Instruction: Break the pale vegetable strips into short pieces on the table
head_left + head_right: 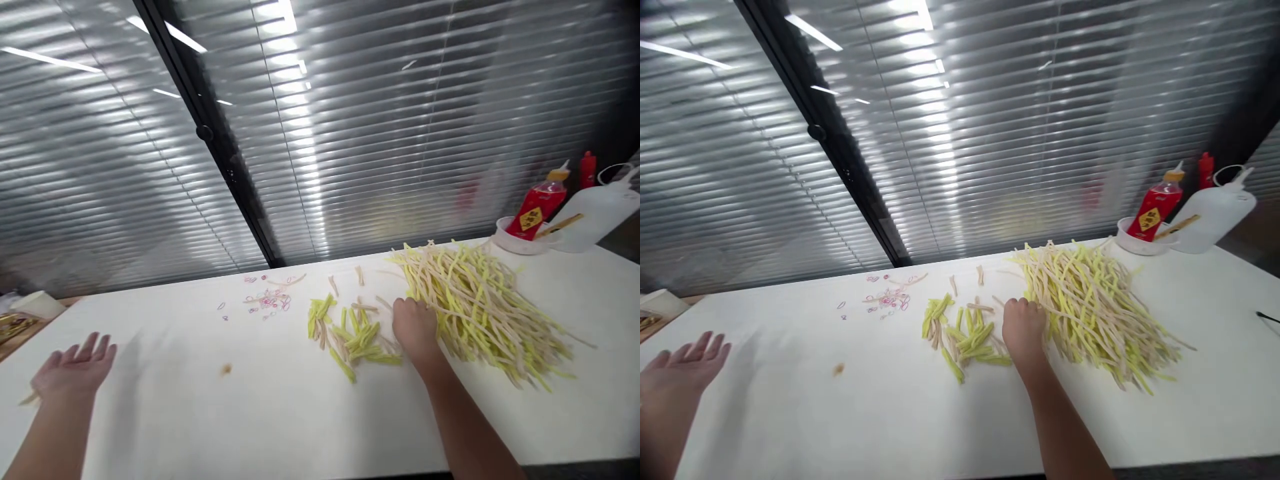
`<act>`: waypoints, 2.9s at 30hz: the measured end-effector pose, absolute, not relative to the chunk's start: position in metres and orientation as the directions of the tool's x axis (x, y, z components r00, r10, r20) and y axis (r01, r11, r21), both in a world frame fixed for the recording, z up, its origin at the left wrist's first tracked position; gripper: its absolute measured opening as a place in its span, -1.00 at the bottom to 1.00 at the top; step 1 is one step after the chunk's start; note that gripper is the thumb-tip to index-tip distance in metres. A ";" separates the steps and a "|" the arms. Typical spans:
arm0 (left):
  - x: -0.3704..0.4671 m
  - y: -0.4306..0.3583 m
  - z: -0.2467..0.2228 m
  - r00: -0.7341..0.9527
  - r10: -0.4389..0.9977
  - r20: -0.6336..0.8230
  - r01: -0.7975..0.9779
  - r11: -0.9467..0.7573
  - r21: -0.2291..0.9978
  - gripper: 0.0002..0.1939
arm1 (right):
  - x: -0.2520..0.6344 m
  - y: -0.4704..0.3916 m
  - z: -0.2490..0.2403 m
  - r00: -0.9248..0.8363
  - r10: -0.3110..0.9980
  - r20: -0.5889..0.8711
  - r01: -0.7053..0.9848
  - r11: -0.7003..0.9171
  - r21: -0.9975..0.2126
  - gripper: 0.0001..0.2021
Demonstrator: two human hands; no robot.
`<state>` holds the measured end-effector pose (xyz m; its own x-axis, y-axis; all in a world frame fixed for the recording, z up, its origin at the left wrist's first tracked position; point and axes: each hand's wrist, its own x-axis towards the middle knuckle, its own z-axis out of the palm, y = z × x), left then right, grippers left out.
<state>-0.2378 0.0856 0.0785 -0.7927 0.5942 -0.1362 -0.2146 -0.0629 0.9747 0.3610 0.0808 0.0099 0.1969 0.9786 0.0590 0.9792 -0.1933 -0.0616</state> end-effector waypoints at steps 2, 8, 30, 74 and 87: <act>-0.215 0.099 0.067 -0.783 0.584 -0.213 -0.329 -0.098 0.939 -0.77 | 0.365 0.084 0.016 0.263 0.960 0.101 0.959 -0.248 -0.138 -0.75; -0.050 0.113 0.042 -0.280 0.953 -0.114 -0.183 0.064 0.981 -0.64 | 0.374 0.100 0.009 0.208 0.956 0.210 0.613 0.040 -0.789 -0.82; 0.179 0.085 -0.013 0.147 0.980 -0.131 -0.093 0.146 0.985 -0.59 | 0.315 0.086 0.002 -0.064 0.947 0.315 0.534 0.299 -0.791 -0.82; 0.173 0.088 -0.017 0.266 0.940 -0.212 -0.275 0.285 0.918 -0.64 | 0.303 0.094 -0.011 -0.024 0.996 -0.081 -0.265 -0.084 -0.961 -0.57; 0.179 0.083 -0.003 0.189 0.955 -0.227 -0.242 0.269 0.932 -0.63 | 0.312 0.088 -0.006 -0.066 0.998 0.010 -0.069 0.005 -0.998 -0.75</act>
